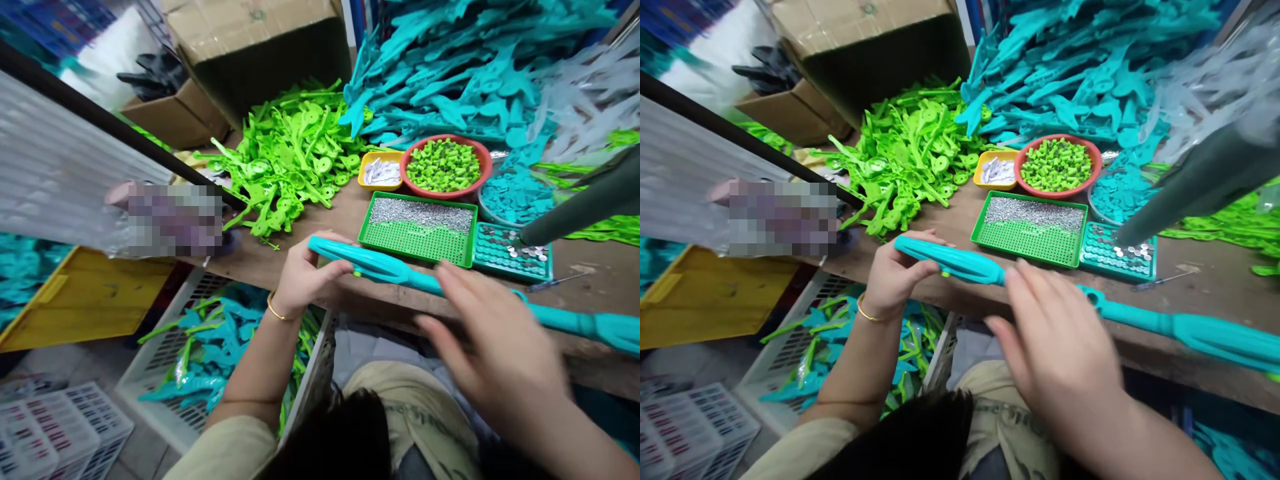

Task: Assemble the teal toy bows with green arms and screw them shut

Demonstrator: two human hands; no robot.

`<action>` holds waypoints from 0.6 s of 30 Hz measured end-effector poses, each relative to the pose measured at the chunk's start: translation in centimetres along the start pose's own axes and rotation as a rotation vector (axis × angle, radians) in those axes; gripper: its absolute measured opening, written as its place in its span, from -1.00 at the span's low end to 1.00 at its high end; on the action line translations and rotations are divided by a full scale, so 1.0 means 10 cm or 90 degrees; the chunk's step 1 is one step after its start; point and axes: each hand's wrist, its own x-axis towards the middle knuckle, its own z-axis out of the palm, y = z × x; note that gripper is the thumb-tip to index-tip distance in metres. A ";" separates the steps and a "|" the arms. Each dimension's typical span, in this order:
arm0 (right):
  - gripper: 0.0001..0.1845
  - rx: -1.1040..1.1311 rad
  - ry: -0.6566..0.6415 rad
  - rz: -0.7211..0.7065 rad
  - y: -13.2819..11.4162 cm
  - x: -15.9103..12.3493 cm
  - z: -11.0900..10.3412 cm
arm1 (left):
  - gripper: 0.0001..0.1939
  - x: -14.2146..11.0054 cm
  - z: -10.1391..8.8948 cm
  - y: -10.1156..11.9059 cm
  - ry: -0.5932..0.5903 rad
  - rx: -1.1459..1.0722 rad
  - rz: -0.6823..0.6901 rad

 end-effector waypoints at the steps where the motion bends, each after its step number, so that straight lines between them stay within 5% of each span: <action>1: -0.46 -0.018 0.010 -0.034 -0.08 0.13 0.20 | -0.52 -0.03 0.06 0.05 -0.008 0.013 0.010; 5: -0.73 0.089 0.038 -0.059 -0.14 0.41 0.68 | -0.50 -0.11 0.20 0.07 -0.005 0.045 0.034; 9: -0.73 0.147 0.055 -0.043 -0.08 0.41 0.62 | -0.39 -0.08 0.14 -0.18 -0.120 0.150 0.077; 13: -0.67 0.112 -0.003 -0.091 -0.07 0.38 0.52 | -0.60 -0.01 -0.01 -0.39 -0.287 0.140 0.110; 18: -0.64 0.064 -0.015 -0.128 -0.12 0.41 0.74 | -0.66 0.02 -0.18 -0.27 -0.309 0.266 0.119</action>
